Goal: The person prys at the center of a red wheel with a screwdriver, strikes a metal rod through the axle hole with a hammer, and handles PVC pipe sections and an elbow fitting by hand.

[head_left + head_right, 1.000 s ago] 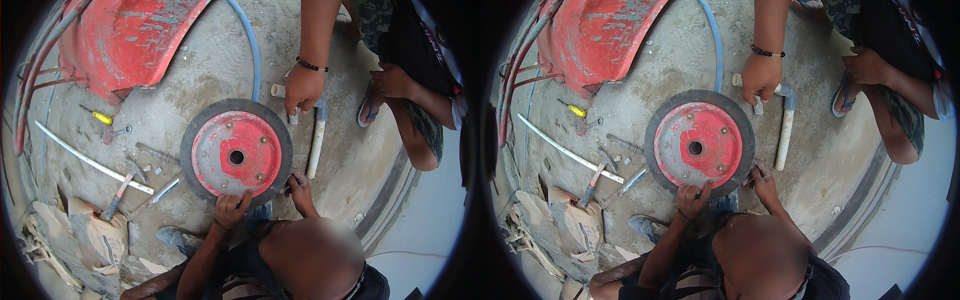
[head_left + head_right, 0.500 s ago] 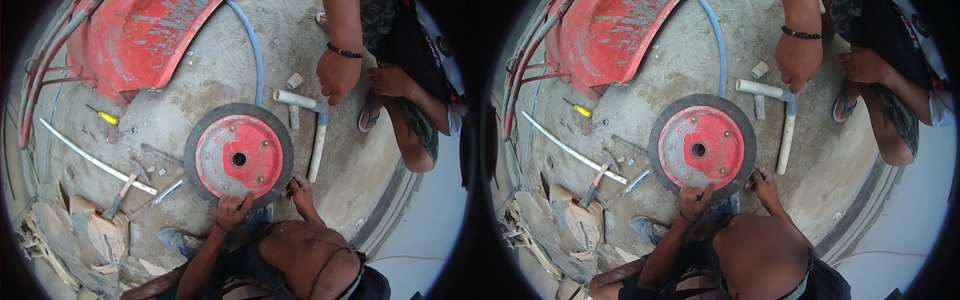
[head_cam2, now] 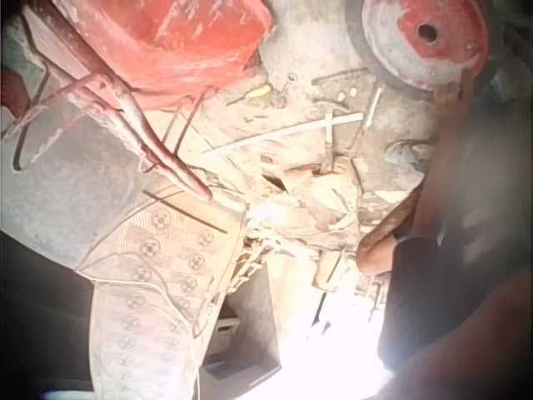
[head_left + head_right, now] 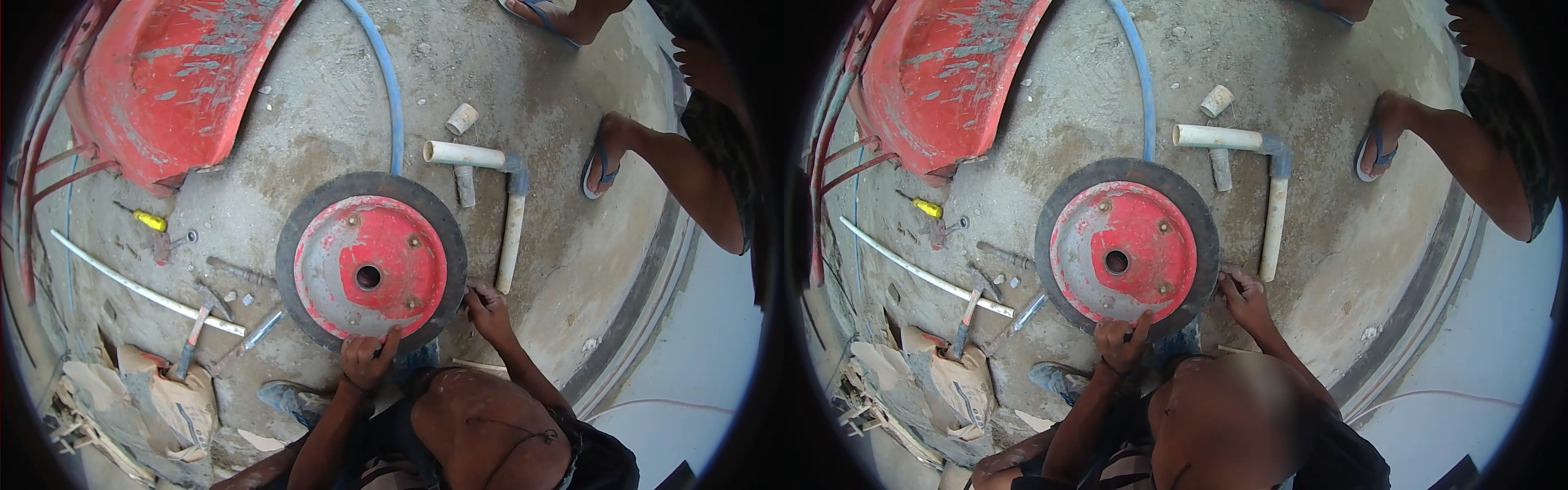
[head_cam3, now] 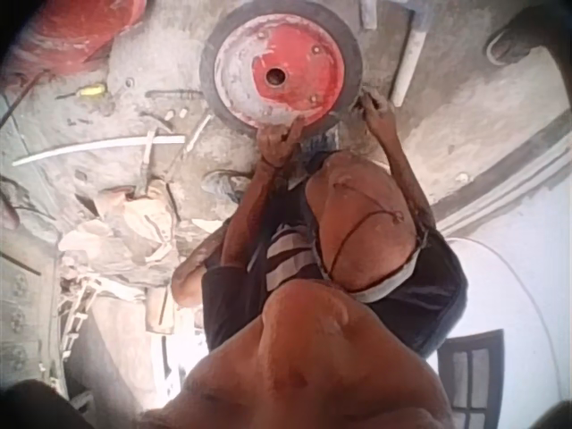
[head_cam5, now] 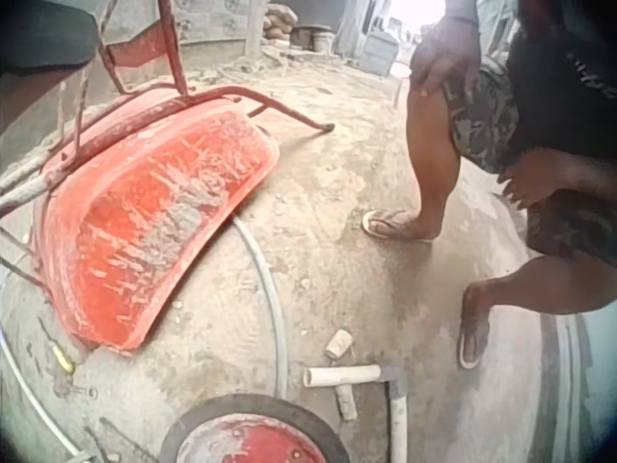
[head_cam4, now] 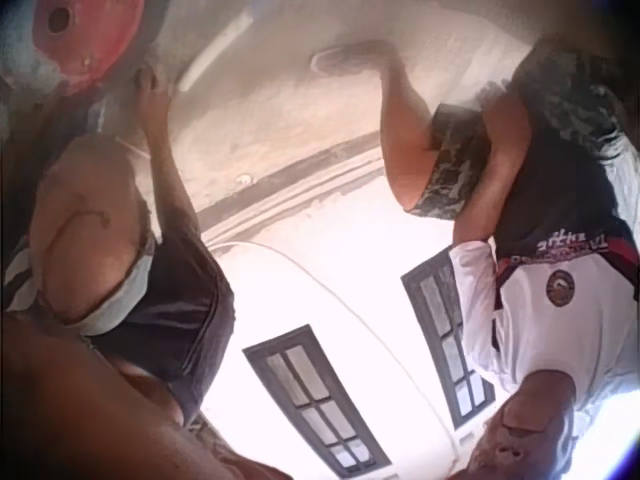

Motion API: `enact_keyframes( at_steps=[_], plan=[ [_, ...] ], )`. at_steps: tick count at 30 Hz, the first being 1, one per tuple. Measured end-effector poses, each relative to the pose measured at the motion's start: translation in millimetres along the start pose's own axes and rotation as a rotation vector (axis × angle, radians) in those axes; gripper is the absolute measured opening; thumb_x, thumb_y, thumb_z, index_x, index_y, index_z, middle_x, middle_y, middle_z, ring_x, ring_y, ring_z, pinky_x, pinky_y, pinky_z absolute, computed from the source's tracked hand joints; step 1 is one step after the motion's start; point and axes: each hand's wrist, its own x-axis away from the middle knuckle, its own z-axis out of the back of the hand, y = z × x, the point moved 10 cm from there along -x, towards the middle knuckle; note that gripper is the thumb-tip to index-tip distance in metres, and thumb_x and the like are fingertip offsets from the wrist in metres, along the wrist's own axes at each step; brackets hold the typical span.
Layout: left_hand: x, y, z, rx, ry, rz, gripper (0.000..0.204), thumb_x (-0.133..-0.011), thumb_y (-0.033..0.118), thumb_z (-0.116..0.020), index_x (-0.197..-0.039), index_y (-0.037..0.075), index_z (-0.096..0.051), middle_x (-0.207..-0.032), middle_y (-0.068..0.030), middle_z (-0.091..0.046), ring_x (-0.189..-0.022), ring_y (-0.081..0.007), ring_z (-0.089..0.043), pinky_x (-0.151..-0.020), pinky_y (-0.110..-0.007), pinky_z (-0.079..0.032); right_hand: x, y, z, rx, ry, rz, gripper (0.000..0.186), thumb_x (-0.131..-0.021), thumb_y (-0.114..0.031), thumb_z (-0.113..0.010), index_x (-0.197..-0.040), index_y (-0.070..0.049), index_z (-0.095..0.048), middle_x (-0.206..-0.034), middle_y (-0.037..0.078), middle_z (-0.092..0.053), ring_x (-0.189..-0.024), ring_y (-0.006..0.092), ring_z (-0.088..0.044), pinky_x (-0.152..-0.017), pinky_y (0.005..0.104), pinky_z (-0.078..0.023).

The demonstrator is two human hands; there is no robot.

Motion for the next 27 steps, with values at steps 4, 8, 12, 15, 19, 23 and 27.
enact_keyframes(
  at_steps=[4, 8, 12, 15, 19, 23, 27],
  plan=[
    [0.5, 0.2, 1.4, -0.030, 0.013, 0.000, 0.043, -0.078, 0.004, -0.062, -0.119, 0.018, -0.064, -0.091, -0.0047, -0.035, -0.074, -0.0203, -0.047, -0.059, -0.037, -0.043, -1.0, -35.4, -3.1, 0.667, 0.029, 0.364, 0.028, -0.082, -0.013, -0.068, -0.106, -0.001, -0.058, -0.087, 0.016, -0.062, -0.073, 0.0327, -0.064, -0.064, 0.0404, -0.051],
    [4.9, -1.1, -3.4, -0.013, -0.033, 0.003, 0.043, -0.078, 0.008, -0.062, -0.120, 0.019, -0.064, -0.092, -0.0048, -0.036, -0.076, -0.0209, -0.047, -0.061, -0.037, -0.044, -5.5, -26.3, -11.1, 0.756, 0.011, 0.326, 0.030, -0.077, -0.010, -0.068, -0.103, -0.003, -0.056, -0.093, 0.019, -0.057, -0.080, 0.0408, -0.061, -0.065, 0.0467, -0.050],
    [7.2, -1.4, -1.6, -0.087, -0.021, 0.040, 0.035, -0.084, 0.011, -0.061, -0.115, 0.026, -0.067, -0.094, -0.0014, -0.040, -0.089, -0.0182, -0.045, -0.074, -0.033, -0.049, -13.1, -28.7, -10.8, 0.863, 0.090, 0.332, 0.028, -0.073, -0.004, -0.065, -0.099, -0.003, -0.056, -0.088, 0.017, -0.056, -0.078, 0.0401, -0.061, -0.066, 0.0486, -0.049],
    [6.5, -1.8, -0.1, -0.098, -0.017, 0.046, 0.036, -0.083, 0.013, -0.063, -0.116, 0.027, -0.066, -0.095, 0.0000, -0.041, -0.091, -0.0167, -0.045, -0.077, -0.032, -0.049, -14.7, -32.1, -13.7, 0.892, 0.071, 0.385, 0.028, -0.071, -0.002, -0.064, -0.097, -0.003, -0.055, -0.086, 0.017, -0.055, -0.078, 0.0401, -0.059, -0.066, 0.0493, -0.049],
    [9.5, -1.3, 0.4, -0.100, 0.014, 0.019, 0.039, -0.081, 0.015, -0.064, -0.120, 0.024, -0.065, -0.094, -0.0028, -0.039, -0.090, -0.0208, -0.045, -0.072, -0.035, -0.046, -10.4, -53.3, -17.3, 0.904, 0.037, 0.465, 0.029, -0.070, -0.001, -0.063, -0.098, -0.003, -0.055, -0.085, 0.018, -0.055, -0.079, 0.0391, -0.059, -0.066, 0.0492, -0.049],
    [10.0, 0.5, -0.9, -0.111, 0.005, 0.022, 0.038, -0.082, 0.017, -0.065, -0.119, 0.027, -0.065, -0.093, 0.0002, -0.040, -0.090, -0.0181, -0.044, -0.077, -0.034, -0.047, -4.8, -65.4, 4.0, 0.997, -0.044, 0.269, 0.014, -0.077, -0.004, -0.064, -0.090, 0.000, -0.060, -0.080, 0.020, -0.057, -0.071, 0.0413, -0.059, -0.066, 0.0476, -0.049],
    [11.0, -1.8, 1.6, -0.126, 0.013, 0.038, 0.038, -0.082, 0.018, -0.065, -0.119, 0.028, -0.065, -0.092, 0.0012, -0.040, -0.090, -0.0164, -0.044, -0.079, -0.033, -0.047, 13.3, -64.8, 44.1, 0.763, -0.237, 0.065, 0.014, -0.082, -0.011, -0.067, -0.087, 0.002, -0.064, -0.076, 0.015, -0.060, -0.063, 0.0326, -0.060, -0.060, 0.0397, -0.050]
  ],
)
